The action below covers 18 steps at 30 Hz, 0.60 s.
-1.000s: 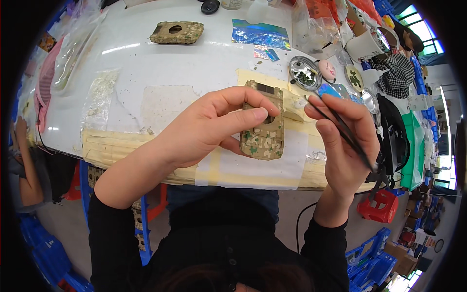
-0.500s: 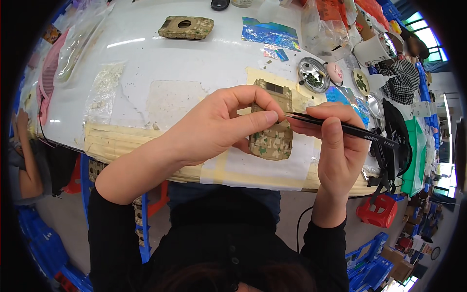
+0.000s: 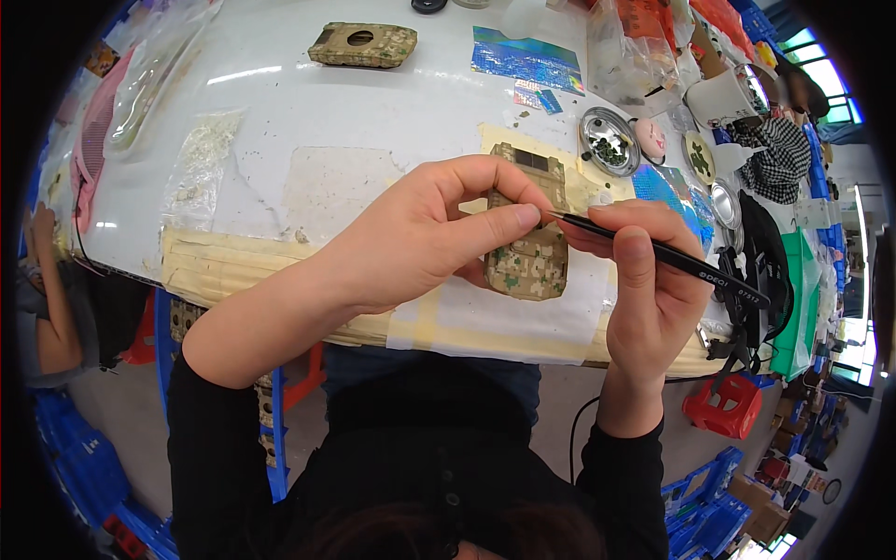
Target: Detailed assembly of camouflage toy tank bodies using tweezers and other precision tools.
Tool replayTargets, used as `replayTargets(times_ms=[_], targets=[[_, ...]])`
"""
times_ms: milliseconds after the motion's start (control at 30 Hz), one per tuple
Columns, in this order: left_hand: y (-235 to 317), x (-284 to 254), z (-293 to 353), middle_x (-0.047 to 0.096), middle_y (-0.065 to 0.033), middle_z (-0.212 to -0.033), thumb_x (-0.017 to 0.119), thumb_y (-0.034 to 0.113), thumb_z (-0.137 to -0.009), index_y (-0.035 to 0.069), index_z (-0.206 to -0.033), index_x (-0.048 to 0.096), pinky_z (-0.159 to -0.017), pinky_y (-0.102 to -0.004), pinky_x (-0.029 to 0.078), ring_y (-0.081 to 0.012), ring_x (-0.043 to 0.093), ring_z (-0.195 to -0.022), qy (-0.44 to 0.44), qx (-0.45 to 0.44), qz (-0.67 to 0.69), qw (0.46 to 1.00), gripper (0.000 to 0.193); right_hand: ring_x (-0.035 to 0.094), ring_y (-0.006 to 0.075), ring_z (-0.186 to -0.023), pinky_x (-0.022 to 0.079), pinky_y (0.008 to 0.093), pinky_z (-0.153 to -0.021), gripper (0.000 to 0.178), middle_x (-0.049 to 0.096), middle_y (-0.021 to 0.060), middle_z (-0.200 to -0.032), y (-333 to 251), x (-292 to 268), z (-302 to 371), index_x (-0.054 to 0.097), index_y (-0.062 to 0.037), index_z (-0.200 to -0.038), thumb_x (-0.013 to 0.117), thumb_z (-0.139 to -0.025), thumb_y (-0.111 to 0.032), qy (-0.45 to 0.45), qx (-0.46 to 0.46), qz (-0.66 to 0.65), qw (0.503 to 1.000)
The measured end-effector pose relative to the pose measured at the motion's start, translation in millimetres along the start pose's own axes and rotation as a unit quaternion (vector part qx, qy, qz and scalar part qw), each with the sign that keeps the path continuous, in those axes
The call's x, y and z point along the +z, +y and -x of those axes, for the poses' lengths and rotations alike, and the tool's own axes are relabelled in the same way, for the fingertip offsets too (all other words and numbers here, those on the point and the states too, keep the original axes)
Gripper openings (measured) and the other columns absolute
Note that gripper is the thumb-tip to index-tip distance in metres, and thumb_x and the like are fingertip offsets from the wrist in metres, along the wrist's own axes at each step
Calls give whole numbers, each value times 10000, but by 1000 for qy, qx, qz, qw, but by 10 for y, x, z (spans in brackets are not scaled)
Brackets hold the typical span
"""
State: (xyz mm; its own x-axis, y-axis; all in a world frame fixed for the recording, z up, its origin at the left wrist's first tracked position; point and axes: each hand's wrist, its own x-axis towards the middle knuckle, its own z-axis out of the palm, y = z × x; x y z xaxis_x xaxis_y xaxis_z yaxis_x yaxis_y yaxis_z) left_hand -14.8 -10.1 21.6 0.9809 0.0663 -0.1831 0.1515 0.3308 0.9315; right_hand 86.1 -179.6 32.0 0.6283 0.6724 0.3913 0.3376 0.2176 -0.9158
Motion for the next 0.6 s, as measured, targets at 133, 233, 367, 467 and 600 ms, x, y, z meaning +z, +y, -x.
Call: replayTargets(times_ms=[133, 233, 367, 467, 600], targets=[[-1, -3, -1, 601, 57, -911, 571, 229, -918, 120, -991, 590, -544, -141, 421, 9, 533, -780, 5, 2, -12, 1000, 132, 586, 131, -804, 457, 229, -724, 111, 616, 94, -879, 4, 9, -10, 611, 50, -944, 564, -903, -41, 2, -18, 32, 999], [-16, -8, -4, 602, 56, -913, 571, 227, -918, 118, -991, 589, -548, -143, 431, 7, 540, -785, 4, 6, -4, 1000, 133, 581, 137, -795, 451, 234, -716, 103, 623, 93, -866, 6, 14, -12, 619, 47, -936, 576, -892, -35, 2, -28, 57, 998], [-21, -14, -2, 604, 55, -912, 571, 229, -918, 116, -995, 587, -556, -147, 442, 6, 544, -790, 0, 4, 5, 1000, 138, 574, 146, -780, 446, 245, -705, 96, 631, 94, -852, 11, 27, -22, 630, 43, -927, 590, -880, -29, 2, -40, 74, 996], [-7, -11, 1, 605, 55, -908, 571, 231, -919, 117, -998, 586, -559, -148, 446, 4, 546, -793, 1, 2, 1, 1000, 140, 573, 148, -775, 444, 246, -699, 92, 636, 93, -845, 18, 24, -23, 636, 41, -917, 597, -874, -29, 4, -41, 81, 996], [-11, -10, -3, 606, 55, -905, 571, 233, -919, 118, -1001, 587, -562, -149, 448, 3, 549, -798, 2, 0, 4, 1000, 142, 573, 149, -772, 442, 246, -694, 87, 639, 93, -839, 22, 33, -24, 640, 38, -908, 600, -872, -30, 8, -46, 85, 995]])
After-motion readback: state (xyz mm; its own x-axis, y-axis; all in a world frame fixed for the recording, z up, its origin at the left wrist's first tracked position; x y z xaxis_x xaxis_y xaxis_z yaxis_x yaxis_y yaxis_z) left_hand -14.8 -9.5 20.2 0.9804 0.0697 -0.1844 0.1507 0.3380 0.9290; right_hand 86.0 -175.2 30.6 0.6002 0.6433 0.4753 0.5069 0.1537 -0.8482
